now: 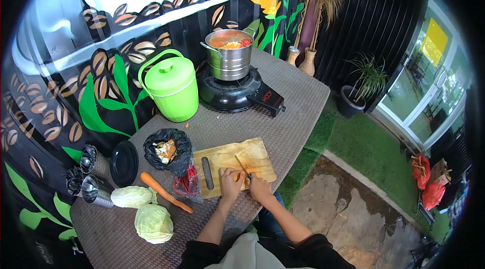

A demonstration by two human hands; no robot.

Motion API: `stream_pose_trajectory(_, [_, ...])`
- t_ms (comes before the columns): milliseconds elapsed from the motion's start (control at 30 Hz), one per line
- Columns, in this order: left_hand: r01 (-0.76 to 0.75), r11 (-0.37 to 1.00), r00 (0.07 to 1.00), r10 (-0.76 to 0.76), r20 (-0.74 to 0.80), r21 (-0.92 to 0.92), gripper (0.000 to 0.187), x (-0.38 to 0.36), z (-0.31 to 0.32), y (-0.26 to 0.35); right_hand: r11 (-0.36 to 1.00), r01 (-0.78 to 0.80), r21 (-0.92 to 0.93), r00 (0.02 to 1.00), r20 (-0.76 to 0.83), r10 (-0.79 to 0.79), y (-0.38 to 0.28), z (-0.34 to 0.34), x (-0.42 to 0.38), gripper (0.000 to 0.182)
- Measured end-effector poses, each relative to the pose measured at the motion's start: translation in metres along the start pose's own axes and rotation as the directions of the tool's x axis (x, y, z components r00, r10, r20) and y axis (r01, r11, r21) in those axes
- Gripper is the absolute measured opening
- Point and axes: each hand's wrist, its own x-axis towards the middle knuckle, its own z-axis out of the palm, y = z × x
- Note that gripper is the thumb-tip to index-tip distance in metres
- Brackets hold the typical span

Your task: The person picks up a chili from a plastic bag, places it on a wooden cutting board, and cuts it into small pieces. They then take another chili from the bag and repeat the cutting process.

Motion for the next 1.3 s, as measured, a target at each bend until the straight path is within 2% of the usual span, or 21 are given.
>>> stream_pose_trajectory(233, [-0.019, 1.000, 0.999, 0.019, 0.029, -0.020, 0.009, 0.002, 0.001, -0.006, 1.000, -0.010, 0.006, 0.996, -0.084, 0.011, 0.000, 0.021, -0.010, 0.037])
stream_pose_trajectory(333, [-0.011, 1.000, 1.000, 0.011, 0.023, -0.025, 0.008, 0.000, 0.001, -0.006, 0.999, -0.042, -0.024, 0.999, -0.007, 0.041, -0.005, 0.018, 0.002, 0.033])
stream_pose_trajectory(567, [0.017, 0.999, 1.000, -0.016, 0.022, -0.037, 0.008, 0.001, -0.004, -0.001, 0.999, 0.018, 0.048, 1.000, 0.023, -0.019, 0.009, 0.011, -0.004, 0.033])
stream_pose_trajectory(633, [0.033, 0.998, 0.999, -0.032, 0.020, -0.060, 0.008, 0.001, -0.003, -0.003, 0.998, -0.006, 0.065, 0.999, -0.031, 0.008, 0.008, 0.018, -0.013, 0.034])
stream_pose_trajectory(767, [0.068, 0.994, 0.998, -0.068, 0.007, -0.082, 0.009, 0.001, -0.001, -0.005, 0.997, -0.066, 0.043, 0.998, -0.002, 0.066, -0.003, 0.015, -0.010, 0.034])
stream_pose_trajectory(1067, [0.042, 0.999, 0.999, -0.042, 0.019, -0.027, 0.006, 0.001, 0.000, -0.004, 1.000, 0.006, 0.000, 1.000, 0.013, -0.006, 0.005, 0.013, -0.002, 0.033])
stream_pose_trajectory(1133, [0.024, 0.999, 1.000, -0.024, 0.013, -0.027, 0.006, 0.001, 0.002, -0.005, 1.000, -0.022, 0.002, 0.996, -0.083, 0.022, 0.004, 0.024, -0.008, 0.035])
stream_pose_trajectory(1300, [-0.009, 0.999, 1.000, 0.010, 0.022, -0.030, 0.007, 0.001, 0.000, -0.005, 1.000, 0.004, 0.008, 1.000, -0.007, -0.004, 0.001, 0.017, 0.007, 0.034])
